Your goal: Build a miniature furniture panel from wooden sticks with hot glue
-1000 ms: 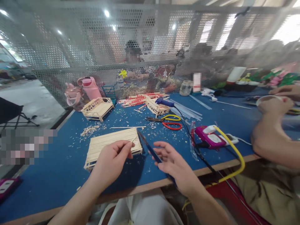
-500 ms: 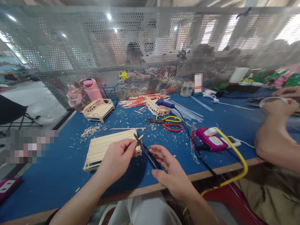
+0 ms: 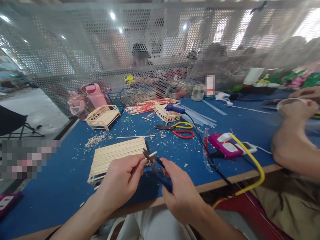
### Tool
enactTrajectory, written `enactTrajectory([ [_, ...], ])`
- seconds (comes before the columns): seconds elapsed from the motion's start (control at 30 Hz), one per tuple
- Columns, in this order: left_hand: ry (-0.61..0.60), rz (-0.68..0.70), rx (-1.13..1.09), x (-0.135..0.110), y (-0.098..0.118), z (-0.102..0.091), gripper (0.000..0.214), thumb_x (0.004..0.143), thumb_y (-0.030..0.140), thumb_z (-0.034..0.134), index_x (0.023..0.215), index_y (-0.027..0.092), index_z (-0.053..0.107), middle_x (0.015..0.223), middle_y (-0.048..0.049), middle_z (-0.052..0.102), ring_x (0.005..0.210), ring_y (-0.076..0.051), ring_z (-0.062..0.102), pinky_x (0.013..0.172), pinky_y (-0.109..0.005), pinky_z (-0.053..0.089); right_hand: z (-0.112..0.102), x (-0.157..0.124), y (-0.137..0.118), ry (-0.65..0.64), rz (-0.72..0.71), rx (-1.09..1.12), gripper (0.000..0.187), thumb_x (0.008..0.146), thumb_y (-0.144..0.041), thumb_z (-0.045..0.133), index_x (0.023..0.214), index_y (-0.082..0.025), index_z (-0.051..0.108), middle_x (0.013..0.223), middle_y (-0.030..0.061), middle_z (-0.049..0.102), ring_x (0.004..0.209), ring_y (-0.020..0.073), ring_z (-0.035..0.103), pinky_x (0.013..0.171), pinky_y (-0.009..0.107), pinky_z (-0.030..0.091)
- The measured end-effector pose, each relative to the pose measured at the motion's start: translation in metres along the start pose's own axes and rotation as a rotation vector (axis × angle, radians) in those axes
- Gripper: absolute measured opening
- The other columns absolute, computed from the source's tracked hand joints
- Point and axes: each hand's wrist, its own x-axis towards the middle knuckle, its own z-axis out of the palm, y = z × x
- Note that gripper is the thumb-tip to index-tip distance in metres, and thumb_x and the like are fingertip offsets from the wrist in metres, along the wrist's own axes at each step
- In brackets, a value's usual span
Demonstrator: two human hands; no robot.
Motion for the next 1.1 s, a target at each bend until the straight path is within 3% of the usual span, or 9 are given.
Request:
enactTrajectory([
  [0.2, -0.015, 0.029, -0.066, -0.003, -0.002, 0.000, 0.029, 0.095, 0.020, 0.040, 0.072, 0.019, 0.059, 0.059, 0.0012, 0.060, 0.052, -0.011, 0.052, 0.053, -0.021, 0.036, -0.020, 0.012, -0.010, -0.283, 0.078, 0.326, 0.035, 0.058, -0.013, 0.042, 0.087, -0.021, 0.061, 0.070, -0.0006, 0.061, 0.065, 0.0163, 0.058, 0.058, 0.026, 0.050],
  [0.37, -0.001, -0.076, 0.043, -0.004, -0.006, 0.003, 0.030, 0.093, 0.021, 0.040, 0.068, 0.020, 0.056, 0.057, 0.0016, 0.056, 0.052, -0.012, 0.048, 0.053, -0.023, 0.035, -0.018, 0.021, -0.004, -0.305, 0.192, 0.480, 0.045, 0.056, -0.012, 0.046, 0.097, -0.021, 0.064, 0.076, -0.0014, 0.059, 0.071, 0.0145, 0.054, 0.061, 0.024, 0.045],
  [0.47, -0.025, -0.074, -0.089, -0.012, -0.003, -0.004, 0.033, 0.095, 0.021, 0.038, 0.067, 0.020, 0.057, 0.056, 0.0026, 0.055, 0.050, -0.010, 0.047, 0.050, -0.021, 0.035, -0.015, 0.015, 0.004, -0.555, 0.346, 0.693, 0.046, 0.055, -0.015, 0.051, 0.098, -0.020, 0.066, 0.070, -0.0019, 0.058, 0.062, 0.0130, 0.053, 0.054, 0.023, 0.042],
  [0.53, -0.054, -0.026, -0.211, -0.023, 0.000, -0.015, 0.033, 0.096, 0.021, 0.038, 0.070, 0.020, 0.058, 0.056, 0.0036, 0.056, 0.049, -0.008, 0.048, 0.049, -0.019, 0.035, -0.019, 0.009, 0.012, -0.615, 0.392, 0.772, 0.038, 0.060, -0.022, 0.056, 0.096, -0.020, 0.068, 0.070, 0.0008, 0.062, 0.061, 0.0154, 0.058, 0.052, 0.025, 0.045],
  [0.63, -0.017, -0.016, -0.232, -0.041, 0.002, -0.029, 0.028, 0.095, 0.020, 0.041, 0.071, 0.020, 0.056, 0.055, 0.0051, 0.054, 0.047, -0.006, 0.049, 0.047, -0.015, 0.036, -0.036, 0.007, 0.026, -0.387, 0.379, 0.721, 0.034, 0.073, -0.035, 0.054, 0.102, -0.021, 0.066, 0.077, 0.0053, 0.066, 0.065, 0.0197, 0.063, 0.059, 0.032, 0.052],
  [0.73, -0.056, -0.012, -0.149, -0.054, -0.002, -0.030, 0.023, 0.092, 0.016, 0.044, 0.076, 0.020, 0.059, 0.062, 0.0030, 0.059, 0.055, -0.008, 0.056, 0.051, -0.015, 0.042, -0.047, 0.022, 0.040, -0.138, 0.388, 0.406, 0.042, 0.073, -0.037, 0.056, 0.113, -0.022, 0.060, 0.090, 0.0060, 0.067, 0.081, 0.0238, 0.065, 0.075, 0.039, 0.054],
  [0.93, -0.175, 0.024, 0.078, -0.059, -0.014, -0.003, 0.040, 0.080, 0.002, 0.035, 0.099, 0.019, 0.066, 0.074, -0.0036, 0.058, 0.057, -0.013, 0.057, 0.050, -0.021, 0.049, -0.015, 0.064, 0.052, -0.043, 0.264, -0.471, 0.068, 0.072, -0.051, 0.060, 0.127, -0.011, 0.053, 0.130, 0.0234, 0.056, 0.123, 0.0418, 0.050, 0.099, 0.060, 0.039],
  [1.03, -0.101, 0.051, 0.102, -0.064, -0.022, 0.002, 0.051, 0.077, -0.003, 0.034, 0.117, 0.017, 0.058, 0.086, -0.0062, 0.065, 0.072, -0.015, 0.065, 0.064, -0.025, 0.056, -0.007, 0.059, 0.038, 0.101, 0.055, -0.544, 0.072, 0.078, -0.057, 0.057, 0.133, -0.011, 0.049, 0.141, 0.0250, 0.046, 0.134, 0.0460, 0.036, 0.102, 0.069, 0.028],
  [1.1, -0.037, 0.070, 0.095, -0.069, -0.024, 0.000, 0.051, 0.080, -0.002, 0.036, 0.125, 0.017, 0.051, 0.093, -0.0069, 0.068, 0.079, -0.016, 0.067, 0.069, -0.027, 0.057, -0.011, 0.047, 0.019, 0.028, -0.225, -0.376, 0.051, 0.087, -0.052, 0.050, 0.123, -0.017, 0.056, 0.126, 0.0191, 0.061, 0.119, 0.0361, 0.054, 0.097, 0.057, 0.041],
])
